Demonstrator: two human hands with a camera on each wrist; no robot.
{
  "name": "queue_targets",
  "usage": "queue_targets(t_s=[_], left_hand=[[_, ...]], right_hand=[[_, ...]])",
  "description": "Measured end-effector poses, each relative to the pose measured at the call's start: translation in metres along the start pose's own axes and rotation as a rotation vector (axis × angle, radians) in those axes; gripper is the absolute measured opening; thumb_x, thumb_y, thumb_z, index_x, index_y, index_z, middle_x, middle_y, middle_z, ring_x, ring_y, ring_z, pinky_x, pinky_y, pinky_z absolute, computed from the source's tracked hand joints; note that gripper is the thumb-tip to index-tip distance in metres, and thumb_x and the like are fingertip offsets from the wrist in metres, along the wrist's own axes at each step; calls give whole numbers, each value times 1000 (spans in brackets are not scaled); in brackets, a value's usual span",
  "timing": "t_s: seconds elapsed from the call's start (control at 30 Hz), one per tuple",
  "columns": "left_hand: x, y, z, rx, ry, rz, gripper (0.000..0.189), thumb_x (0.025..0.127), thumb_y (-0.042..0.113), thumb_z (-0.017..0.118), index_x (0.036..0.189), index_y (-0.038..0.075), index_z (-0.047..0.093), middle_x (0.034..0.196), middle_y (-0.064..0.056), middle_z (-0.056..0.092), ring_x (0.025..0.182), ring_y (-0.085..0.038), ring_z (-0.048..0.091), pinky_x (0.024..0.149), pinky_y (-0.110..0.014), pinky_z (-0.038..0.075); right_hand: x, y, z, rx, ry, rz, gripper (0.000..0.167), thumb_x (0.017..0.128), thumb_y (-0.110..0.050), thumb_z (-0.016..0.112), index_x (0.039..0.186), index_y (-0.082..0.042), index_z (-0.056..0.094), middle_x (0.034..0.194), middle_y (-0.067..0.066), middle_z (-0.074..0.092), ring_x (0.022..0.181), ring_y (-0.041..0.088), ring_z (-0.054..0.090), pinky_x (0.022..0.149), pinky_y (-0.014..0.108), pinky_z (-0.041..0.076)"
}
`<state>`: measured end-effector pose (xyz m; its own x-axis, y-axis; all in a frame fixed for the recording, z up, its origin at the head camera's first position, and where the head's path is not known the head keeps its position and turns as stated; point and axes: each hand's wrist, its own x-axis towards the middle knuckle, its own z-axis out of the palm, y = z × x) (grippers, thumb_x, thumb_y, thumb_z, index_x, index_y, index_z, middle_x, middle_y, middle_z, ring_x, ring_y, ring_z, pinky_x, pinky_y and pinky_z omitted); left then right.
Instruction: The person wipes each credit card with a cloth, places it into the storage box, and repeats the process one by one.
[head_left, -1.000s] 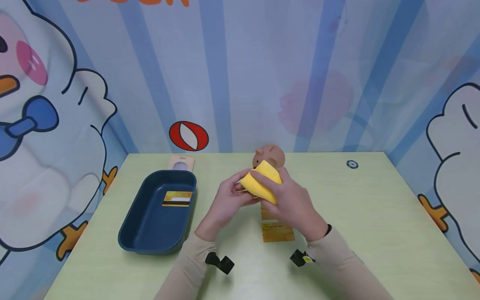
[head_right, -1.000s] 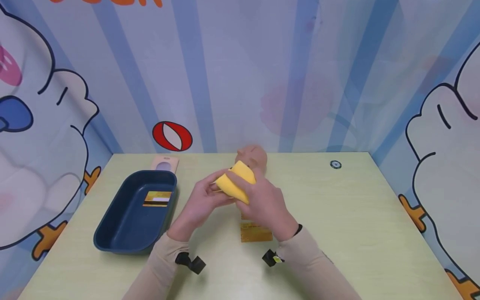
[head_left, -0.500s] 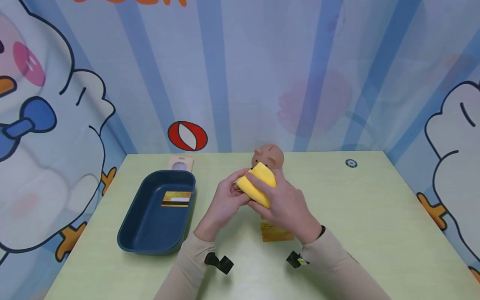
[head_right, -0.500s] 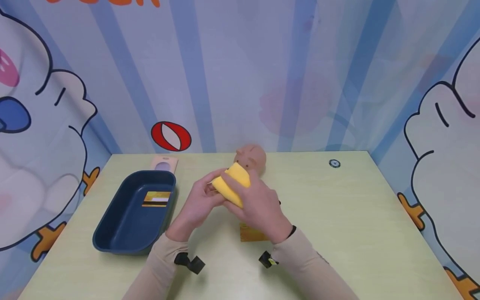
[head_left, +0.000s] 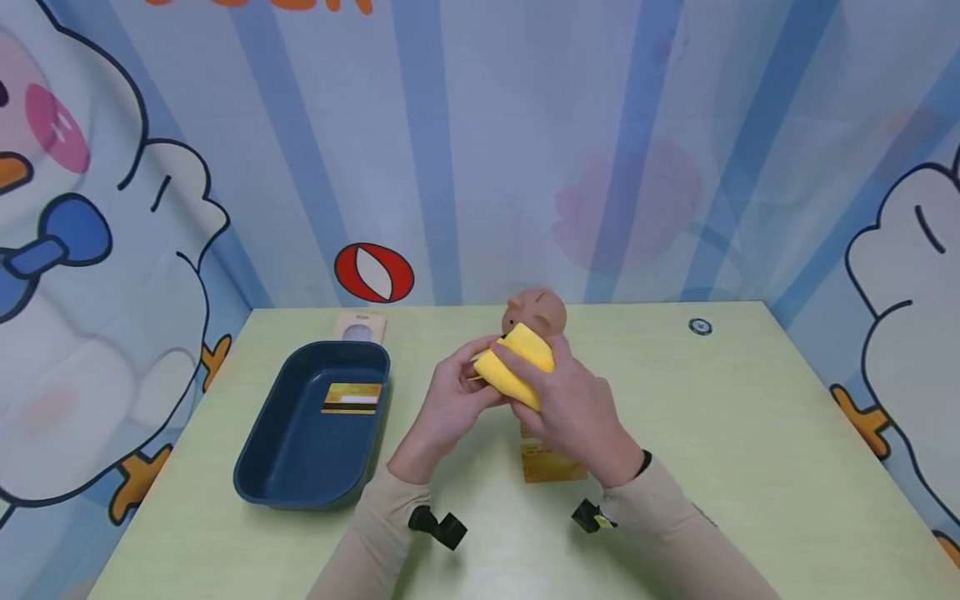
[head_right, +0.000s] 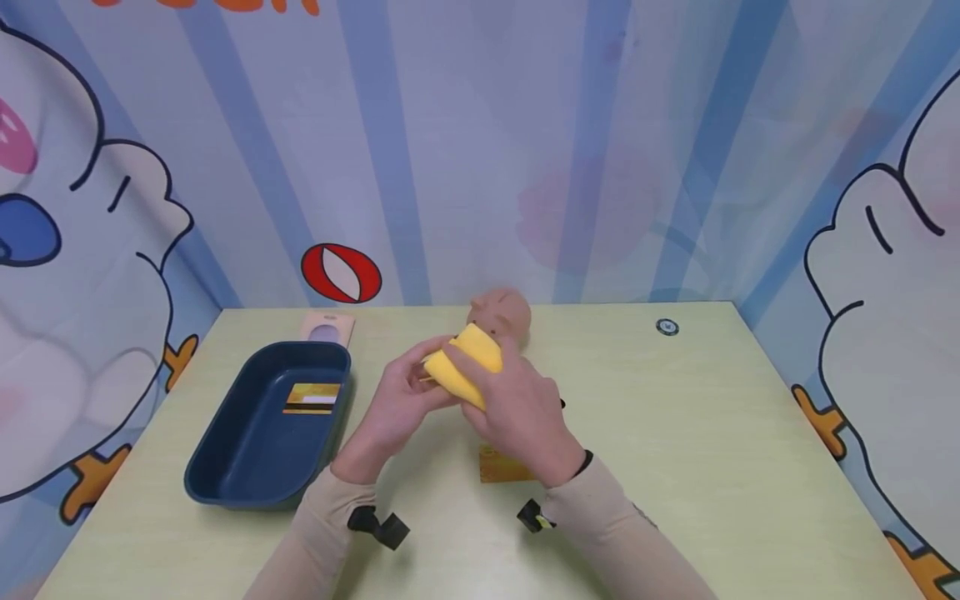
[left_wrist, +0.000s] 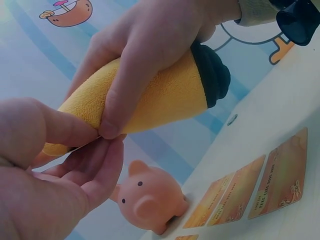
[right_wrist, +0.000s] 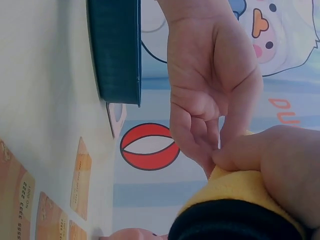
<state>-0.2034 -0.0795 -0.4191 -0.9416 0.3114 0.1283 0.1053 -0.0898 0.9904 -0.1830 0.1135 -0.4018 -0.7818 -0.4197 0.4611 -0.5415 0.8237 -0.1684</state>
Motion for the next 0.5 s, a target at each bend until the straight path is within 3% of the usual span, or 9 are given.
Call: queue_targets(t_s=[0.5], left_hand=[[-1, 3, -5, 20, 54, -16, 64, 97, -3, 70, 157, 10, 49, 129, -22, 65, 108, -31, 74, 89, -39, 63]], right_hand=[[0, 3, -6, -31, -21, 7, 67, 92, -29, 78, 154, -38, 54, 133, 27, 52, 74, 26, 60, 47, 40, 53]])
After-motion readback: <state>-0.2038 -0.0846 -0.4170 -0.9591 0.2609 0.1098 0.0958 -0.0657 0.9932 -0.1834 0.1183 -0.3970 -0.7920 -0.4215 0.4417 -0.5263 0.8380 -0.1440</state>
